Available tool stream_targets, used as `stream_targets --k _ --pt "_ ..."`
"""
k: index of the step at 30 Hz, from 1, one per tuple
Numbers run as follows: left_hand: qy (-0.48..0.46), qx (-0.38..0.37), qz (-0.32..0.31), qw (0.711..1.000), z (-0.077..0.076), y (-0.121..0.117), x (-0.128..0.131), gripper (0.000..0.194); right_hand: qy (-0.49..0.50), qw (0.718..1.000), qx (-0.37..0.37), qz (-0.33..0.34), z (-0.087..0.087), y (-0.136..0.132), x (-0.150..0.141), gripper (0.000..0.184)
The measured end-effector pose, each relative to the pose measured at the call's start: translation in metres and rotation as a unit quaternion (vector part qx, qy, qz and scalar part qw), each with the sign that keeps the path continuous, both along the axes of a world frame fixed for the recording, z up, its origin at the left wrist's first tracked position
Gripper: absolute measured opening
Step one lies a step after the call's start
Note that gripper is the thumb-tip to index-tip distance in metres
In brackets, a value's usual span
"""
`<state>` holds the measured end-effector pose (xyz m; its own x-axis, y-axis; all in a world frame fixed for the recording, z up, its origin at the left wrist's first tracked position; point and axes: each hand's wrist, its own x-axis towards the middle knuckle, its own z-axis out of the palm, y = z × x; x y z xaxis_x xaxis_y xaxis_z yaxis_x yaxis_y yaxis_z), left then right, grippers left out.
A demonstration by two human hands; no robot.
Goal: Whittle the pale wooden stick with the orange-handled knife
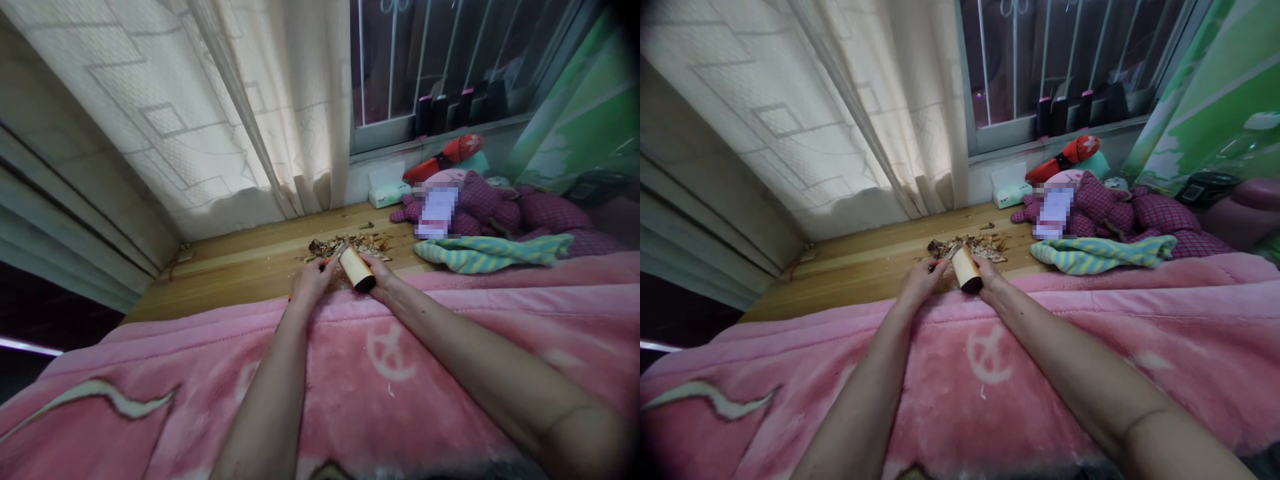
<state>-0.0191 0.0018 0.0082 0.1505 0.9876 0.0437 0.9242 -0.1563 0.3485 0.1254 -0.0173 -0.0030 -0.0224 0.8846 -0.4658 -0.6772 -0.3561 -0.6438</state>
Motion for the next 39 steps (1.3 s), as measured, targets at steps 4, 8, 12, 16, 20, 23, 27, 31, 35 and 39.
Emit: stream_targets --k 4,8,12,16,20,23,27,31,35,39 --pt "-0.023 -0.004 -0.026 0.999 0.0002 -0.0007 0.0005 0.061 -0.005 1.000 -0.004 -0.004 0.0004 -0.0002 0.0001 0.026" --pt "-0.028 -0.007 -0.023 0.999 0.0029 -0.0026 0.0014 0.061 0.002 1.000 0.000 -0.005 0.0021 -0.0012 0.0002 0.028" --pt "-0.029 -0.017 -0.004 0.999 0.0047 -0.0040 0.0017 0.059 0.001 1.000 -0.005 -0.004 0.0032 -0.0018 0.0000 0.027" --pt "-0.048 -0.017 -0.043 0.998 0.0017 -0.0044 0.0039 0.058 0.006 1.000 0.002 -0.005 0.0019 -0.0009 0.0006 0.028" --pt "-0.021 -0.009 -0.003 1.000 -0.0002 0.0008 0.0010 0.059 0.006 1.000 0.000 0.002 0.0018 -0.0006 0.0006 0.028" --pt "0.003 -0.008 0.034 0.999 0.0006 0.0030 -0.0018 0.062 0.004 1.000 0.003 0.005 0.0020 -0.0011 0.0007 0.025" --pt "-0.020 -0.004 -0.020 1.000 0.0018 -0.0008 0.0010 0.059 0.009 1.000 0.005 0.005 0.0012 -0.0009 0.0013 0.025" --pt "-0.016 -0.002 -0.017 1.000 0.0025 -0.0014 0.0019 0.060 0.001 1.000 0.004 0.003 0.0009 -0.0005 0.0008 0.025" --pt "-0.009 0.002 0.007 1.000 0.0032 -0.0014 0.0007 0.061 -0.007 1.000 0.001 0.008 -0.0002 -0.0001 0.0002 0.025" --pt "-0.042 -0.003 -0.080 0.996 0.0036 -0.0056 0.0035 0.058 0.008 1.000 0.011 -0.010 -0.0018 0.0005 0.0008 0.026"
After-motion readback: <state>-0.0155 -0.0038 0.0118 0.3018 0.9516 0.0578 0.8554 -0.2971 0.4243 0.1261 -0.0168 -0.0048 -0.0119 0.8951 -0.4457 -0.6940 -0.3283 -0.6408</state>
